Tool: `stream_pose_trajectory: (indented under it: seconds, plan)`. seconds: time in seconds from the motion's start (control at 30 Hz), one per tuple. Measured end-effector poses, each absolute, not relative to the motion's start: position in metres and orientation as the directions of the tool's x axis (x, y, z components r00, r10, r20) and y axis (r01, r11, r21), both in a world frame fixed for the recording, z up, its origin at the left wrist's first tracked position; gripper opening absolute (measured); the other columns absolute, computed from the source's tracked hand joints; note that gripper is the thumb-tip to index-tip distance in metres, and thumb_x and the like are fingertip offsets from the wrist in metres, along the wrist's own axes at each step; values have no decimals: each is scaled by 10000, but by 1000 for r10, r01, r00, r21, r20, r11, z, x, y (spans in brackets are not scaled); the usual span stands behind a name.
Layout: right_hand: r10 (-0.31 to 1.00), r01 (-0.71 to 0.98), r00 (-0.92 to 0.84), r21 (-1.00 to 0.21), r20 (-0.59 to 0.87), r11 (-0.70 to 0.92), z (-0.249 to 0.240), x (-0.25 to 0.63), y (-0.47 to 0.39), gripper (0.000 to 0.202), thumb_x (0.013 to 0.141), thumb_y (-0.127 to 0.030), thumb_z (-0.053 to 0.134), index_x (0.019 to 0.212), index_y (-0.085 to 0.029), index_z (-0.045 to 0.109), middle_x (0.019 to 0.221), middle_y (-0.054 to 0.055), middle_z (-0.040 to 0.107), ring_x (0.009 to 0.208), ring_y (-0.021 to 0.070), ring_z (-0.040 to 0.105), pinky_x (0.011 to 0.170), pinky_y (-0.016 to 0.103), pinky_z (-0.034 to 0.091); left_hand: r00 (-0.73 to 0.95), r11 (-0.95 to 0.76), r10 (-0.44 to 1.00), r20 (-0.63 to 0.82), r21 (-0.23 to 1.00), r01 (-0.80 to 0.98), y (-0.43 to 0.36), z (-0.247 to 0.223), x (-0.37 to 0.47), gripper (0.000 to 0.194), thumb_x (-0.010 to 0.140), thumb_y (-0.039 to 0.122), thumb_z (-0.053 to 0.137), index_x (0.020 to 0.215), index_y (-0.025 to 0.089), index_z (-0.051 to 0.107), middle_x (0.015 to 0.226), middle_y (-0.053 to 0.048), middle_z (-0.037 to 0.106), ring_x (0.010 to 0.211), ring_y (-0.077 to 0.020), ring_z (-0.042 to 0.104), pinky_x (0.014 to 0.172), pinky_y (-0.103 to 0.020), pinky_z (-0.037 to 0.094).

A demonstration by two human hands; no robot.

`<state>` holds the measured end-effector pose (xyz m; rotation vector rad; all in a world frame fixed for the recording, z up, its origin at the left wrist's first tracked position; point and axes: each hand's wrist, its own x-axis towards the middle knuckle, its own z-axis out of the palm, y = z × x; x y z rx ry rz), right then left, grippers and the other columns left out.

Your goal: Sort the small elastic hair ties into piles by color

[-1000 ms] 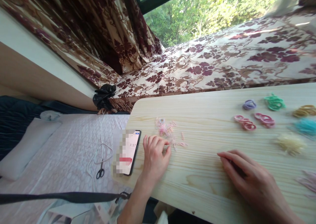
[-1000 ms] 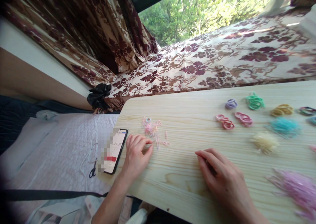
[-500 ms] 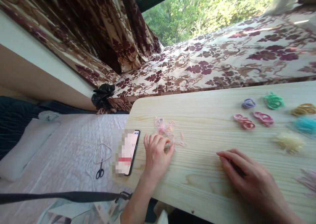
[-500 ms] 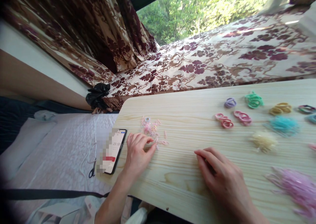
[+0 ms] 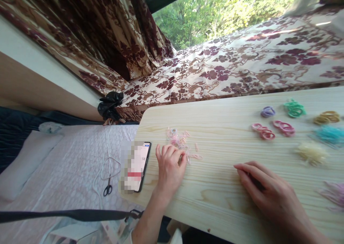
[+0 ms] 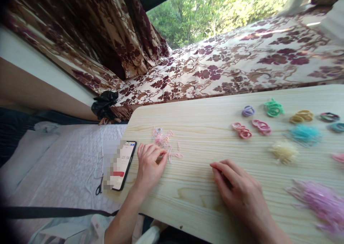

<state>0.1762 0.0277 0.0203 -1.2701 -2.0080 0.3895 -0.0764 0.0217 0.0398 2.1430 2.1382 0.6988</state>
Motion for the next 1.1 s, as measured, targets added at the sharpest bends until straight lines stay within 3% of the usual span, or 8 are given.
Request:
stream_pose_trajectory:
  seconds: [0.1,0.23,0.43,0.67,0.9,1.1]
  plan:
    - [882,655,-254,-600,397,459,21,175,28,205,925,-326,491,902,-244,678,842,23,718,708,147,698,615,243,541,-65,-54,953,296,376,925,21,41,-77,131,856,132,602,762,218,631,793,4,655,900,-201,572,1050,-490,315]
    - [888,654,-241,-611,391,446,21,174,28,197,923,-316,497,896,-244,678,852,24,720,714,147,698,625,243,539,-65,-98,958,279,534,840,21,48,-70,154,887,159,556,749,214,597,781,-6,641,860,-192,564,899,-386,423]
    - [908,626,-252,-659,335,417,32,172,25,198,930,-270,494,926,-226,688,852,21,715,718,131,686,639,232,529,123,-190,982,144,751,632,13,59,-34,159,914,182,533,763,215,569,802,-11,633,885,-178,569,854,-326,459]
    - [960,469,-225,-846,165,255,53,171,19,212,923,-268,499,899,-209,701,756,13,663,568,101,580,530,217,478,246,-234,964,100,756,611,10,63,-11,163,936,219,520,781,221,571,810,-11,621,890,-187,563,896,-365,430]
    - [962,429,-242,-876,123,220,55,169,17,213,914,-268,520,764,-213,661,657,-9,584,572,107,525,509,224,419,283,-268,952,114,754,600,10,67,-6,153,924,197,531,776,221,564,803,-4,613,880,-182,553,850,-341,435]
    - [970,466,-171,-854,172,233,65,195,15,183,911,-255,543,761,-216,639,663,-22,584,569,95,513,534,220,410,240,-254,961,134,768,588,7,65,-13,147,911,159,538,780,218,565,810,11,612,877,-170,547,937,-372,382]
